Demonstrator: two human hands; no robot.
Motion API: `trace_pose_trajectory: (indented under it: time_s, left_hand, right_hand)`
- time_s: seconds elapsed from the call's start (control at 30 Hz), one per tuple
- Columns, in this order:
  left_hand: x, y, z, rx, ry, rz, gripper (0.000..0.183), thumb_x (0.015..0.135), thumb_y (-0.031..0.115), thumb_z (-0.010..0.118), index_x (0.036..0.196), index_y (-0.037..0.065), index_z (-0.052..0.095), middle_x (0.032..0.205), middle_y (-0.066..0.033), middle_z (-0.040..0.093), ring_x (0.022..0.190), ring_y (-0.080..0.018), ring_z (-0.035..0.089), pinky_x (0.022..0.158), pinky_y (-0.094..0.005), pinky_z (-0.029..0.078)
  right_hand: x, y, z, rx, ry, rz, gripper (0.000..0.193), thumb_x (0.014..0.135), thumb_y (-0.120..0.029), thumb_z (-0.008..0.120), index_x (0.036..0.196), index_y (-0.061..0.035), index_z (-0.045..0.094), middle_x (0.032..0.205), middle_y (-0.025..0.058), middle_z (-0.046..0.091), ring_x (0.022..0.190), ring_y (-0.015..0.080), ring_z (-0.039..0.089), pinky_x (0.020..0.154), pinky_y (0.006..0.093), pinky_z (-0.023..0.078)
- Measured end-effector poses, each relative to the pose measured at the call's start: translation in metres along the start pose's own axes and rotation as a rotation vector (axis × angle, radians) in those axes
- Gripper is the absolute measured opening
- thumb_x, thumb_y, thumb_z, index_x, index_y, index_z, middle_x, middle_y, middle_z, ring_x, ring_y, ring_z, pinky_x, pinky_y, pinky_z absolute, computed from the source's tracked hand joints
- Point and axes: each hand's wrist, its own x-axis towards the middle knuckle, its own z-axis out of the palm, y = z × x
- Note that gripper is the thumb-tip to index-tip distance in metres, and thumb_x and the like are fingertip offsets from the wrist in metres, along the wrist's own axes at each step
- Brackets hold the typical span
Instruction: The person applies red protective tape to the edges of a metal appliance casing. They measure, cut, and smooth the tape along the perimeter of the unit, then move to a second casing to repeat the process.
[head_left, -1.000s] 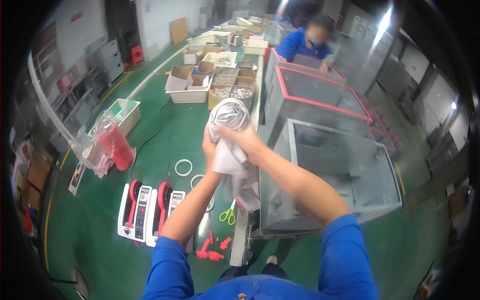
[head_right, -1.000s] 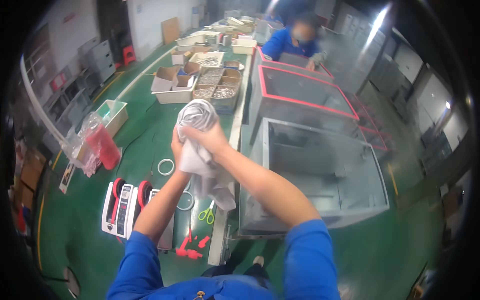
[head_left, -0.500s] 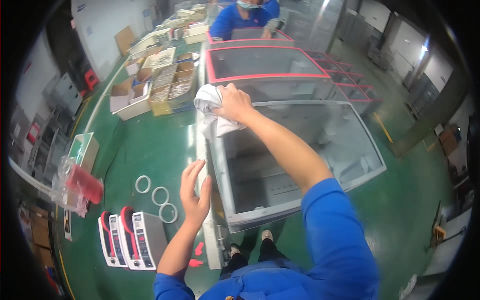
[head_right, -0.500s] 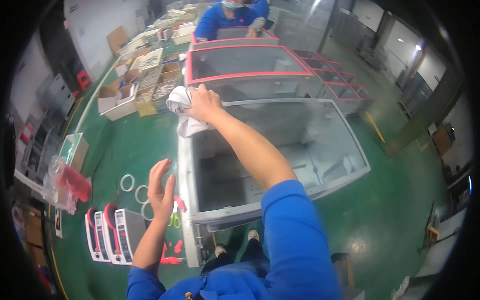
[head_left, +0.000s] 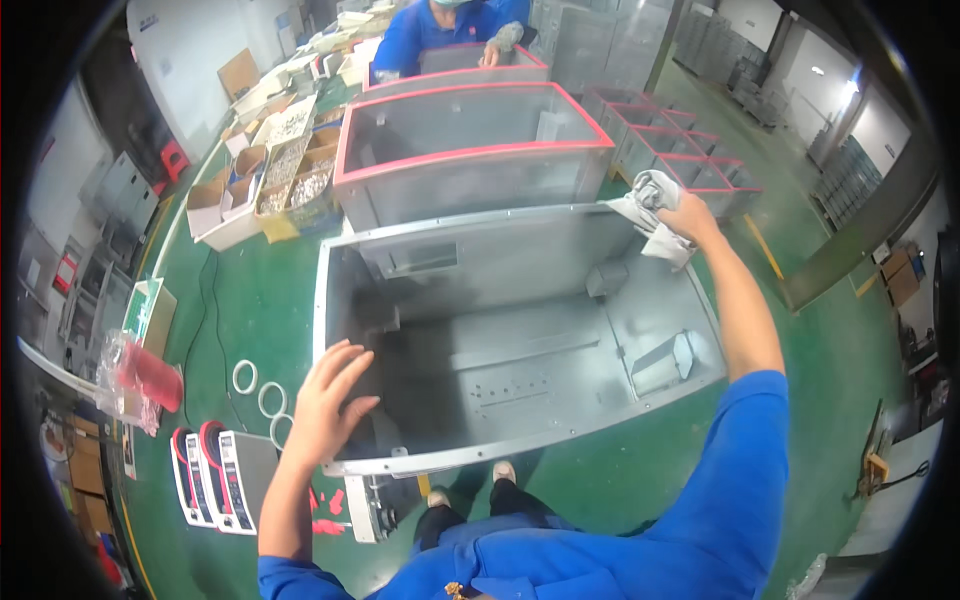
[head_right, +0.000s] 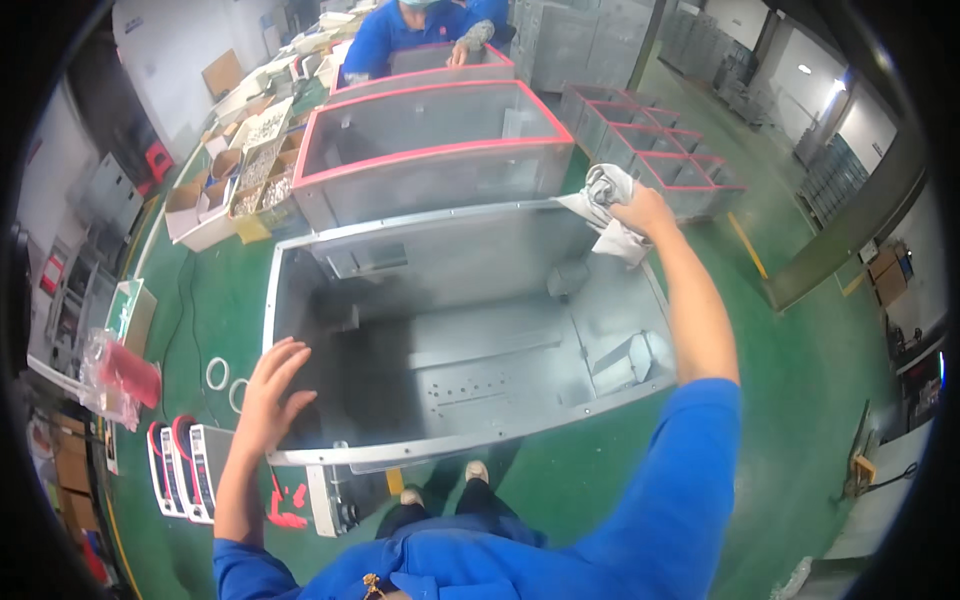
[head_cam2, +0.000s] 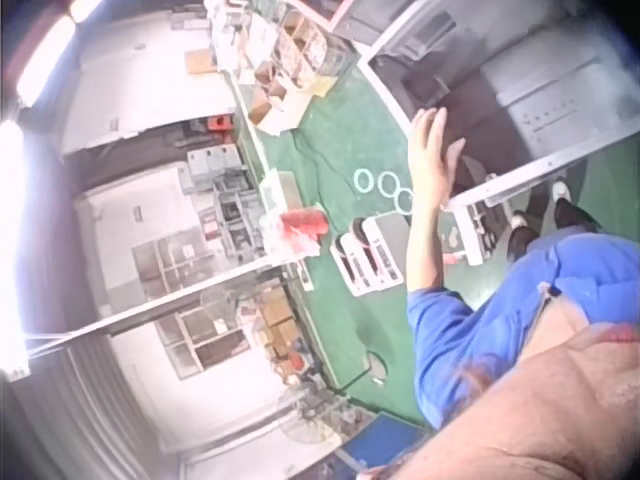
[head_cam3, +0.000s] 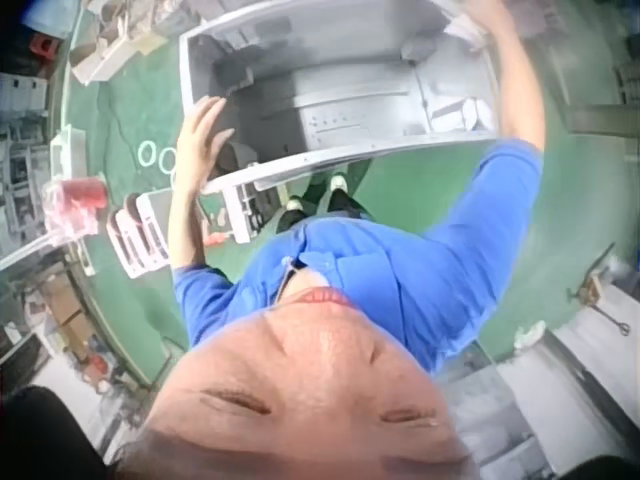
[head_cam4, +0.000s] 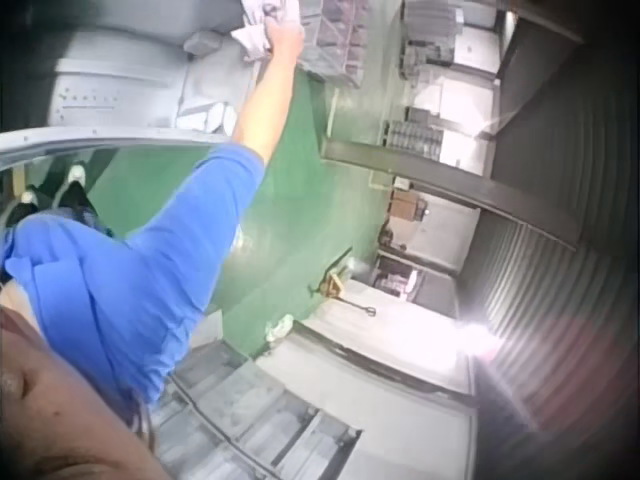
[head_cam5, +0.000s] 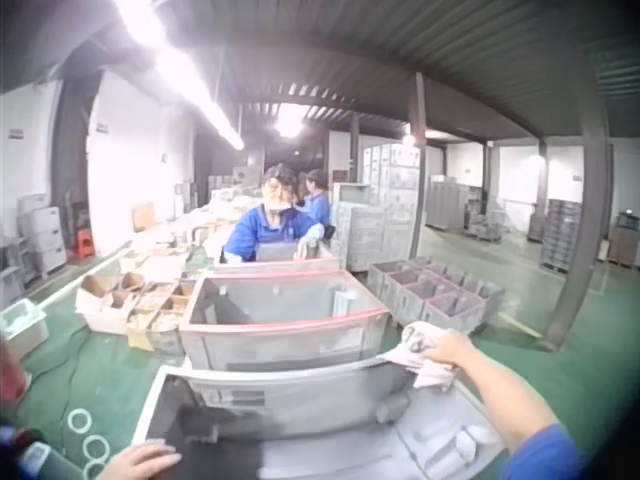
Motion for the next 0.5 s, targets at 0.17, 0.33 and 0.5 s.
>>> trace_pose_trajectory:
  time_s: [0.17,0.33,0.5]
  left_hand:
    - [-0.002,0.000,-0.002,-0.068,0.023,0.006,0.053,0.066,0.005,0.068,0.116,0.005,0.050,0.116,-0.0130,0.050,0.113,-0.0324,0.044,0.091,-0.0390,0.039]
    - [-0.008,-0.010,0.002,-0.186,0.062,0.044,0.050,0.073,0.009,0.062,0.121,0.005,0.046,0.121,-0.0155,0.047,0.115,-0.0324,0.042,0.094,-0.0383,0.036]
    - [-0.020,-0.025,0.009,-0.536,0.219,0.051,0.043,0.084,0.012,0.050,0.124,-0.001,0.041,0.125,-0.0150,0.046,0.119,-0.0271,0.040,0.099,-0.0349,0.029]
  right_hand:
    - [-0.082,0.030,-0.022,0.142,0.018,-0.262,0.046,0.065,-0.021,0.056,0.108,-0.0038,0.055,0.096,0.0189,0.061,0.089,0.0333,0.058,0.079,0.0370,0.044]
    - [-0.222,0.088,-0.048,0.393,-0.076,0.033,0.047,0.064,-0.013,0.058,0.109,0.0028,0.052,0.101,0.0161,0.059,0.096,0.0241,0.056,0.085,0.0319,0.041]
    - [-0.304,-0.018,-0.031,0.371,0.201,0.071,0.051,0.063,-0.013,0.059,0.110,0.0033,0.047,0.102,0.0159,0.054,0.099,0.0255,0.052,0.087,0.0321,0.038]
